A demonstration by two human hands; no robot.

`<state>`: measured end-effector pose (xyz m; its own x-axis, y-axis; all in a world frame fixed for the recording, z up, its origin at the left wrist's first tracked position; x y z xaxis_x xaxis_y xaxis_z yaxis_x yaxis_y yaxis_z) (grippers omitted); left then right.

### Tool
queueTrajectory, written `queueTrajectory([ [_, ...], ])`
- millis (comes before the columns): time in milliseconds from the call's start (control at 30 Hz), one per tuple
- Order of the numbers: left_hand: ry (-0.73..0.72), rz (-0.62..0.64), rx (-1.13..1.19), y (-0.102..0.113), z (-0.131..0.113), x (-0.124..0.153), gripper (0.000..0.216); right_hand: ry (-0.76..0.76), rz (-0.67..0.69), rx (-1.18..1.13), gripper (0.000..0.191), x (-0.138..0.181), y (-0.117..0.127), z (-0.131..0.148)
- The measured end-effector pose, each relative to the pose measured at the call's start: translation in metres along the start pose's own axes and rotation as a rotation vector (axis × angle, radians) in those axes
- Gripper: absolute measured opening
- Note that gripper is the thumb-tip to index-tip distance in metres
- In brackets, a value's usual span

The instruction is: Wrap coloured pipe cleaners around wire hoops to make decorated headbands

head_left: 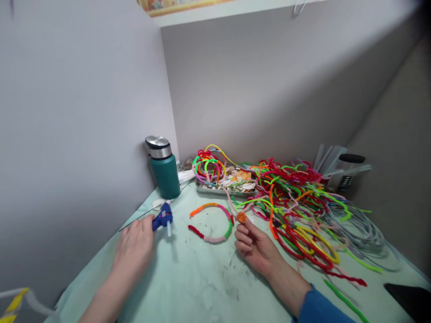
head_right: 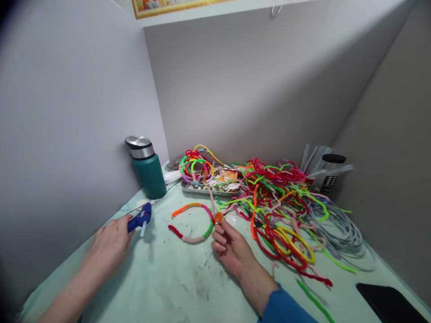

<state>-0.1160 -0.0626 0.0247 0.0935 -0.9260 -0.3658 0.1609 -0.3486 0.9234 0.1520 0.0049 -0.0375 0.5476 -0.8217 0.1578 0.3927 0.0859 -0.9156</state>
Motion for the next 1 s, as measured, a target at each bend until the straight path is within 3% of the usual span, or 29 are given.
queueTrajectory([
  [133, 0.002, 0.060, -0.114, -0.008, 0.018, -0.010, 0.034, -0.004, 0.004, -0.005, 0.021, 0.000, 0.000, -0.002],
  [267, 0.005, 0.161, -0.057, -0.014, 0.031, -0.010, 0.032, 0.001, -0.002, 0.023, 0.021, 0.001, 0.000, 0.000],
  [367, -0.002, 0.157, 0.013, -0.005, 0.028, -0.008, 0.039, 0.025, -0.032, 0.075, 0.020, 0.000, 0.001, 0.003],
  [467, -0.062, 0.090, 0.191, 0.010, -0.007, -0.011, 0.036, 0.064, -0.041, 0.143, 0.020, -0.001, 0.002, 0.008],
  [567, -0.260, 0.155, 0.423, 0.016, -0.077, -0.014, 0.028, 0.119, -0.053, 0.206, 0.021, -0.003, 0.004, 0.013],
  [667, -0.380, 0.236, 0.421, 0.011, -0.143, -0.018, 0.022, 0.155, -0.079, 0.244, 0.025, -0.003, 0.006, 0.017],
  [733, -0.399, 0.263, 0.344, 0.003, -0.170, -0.021, 0.017, 0.174, -0.074, 0.260, 0.026, -0.003, 0.007, 0.019],
  [867, -0.358, 0.251, 0.312, -0.011, -0.179, -0.030, 0.020, 0.237, -0.082, 0.365, 0.022, -0.003, 0.008, 0.023],
  [1000, -0.221, 0.251, 0.611, -0.012, -0.160, -0.037, 0.022, 0.369, -0.137, 0.656, 0.022, -0.002, 0.005, 0.025],
])
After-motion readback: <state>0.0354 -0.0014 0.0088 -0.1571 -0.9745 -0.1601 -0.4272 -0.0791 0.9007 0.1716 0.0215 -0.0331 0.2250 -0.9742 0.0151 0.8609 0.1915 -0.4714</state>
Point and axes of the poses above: each hand's wrist, its own x-axis away from the middle knuckle, its own y-axis out of the back of the hand, z = x × y, the point moved 5 cm from there along -x, towards the middle knuckle, and after that the axes turned 1 degree about -y, right-handed, at the moved point
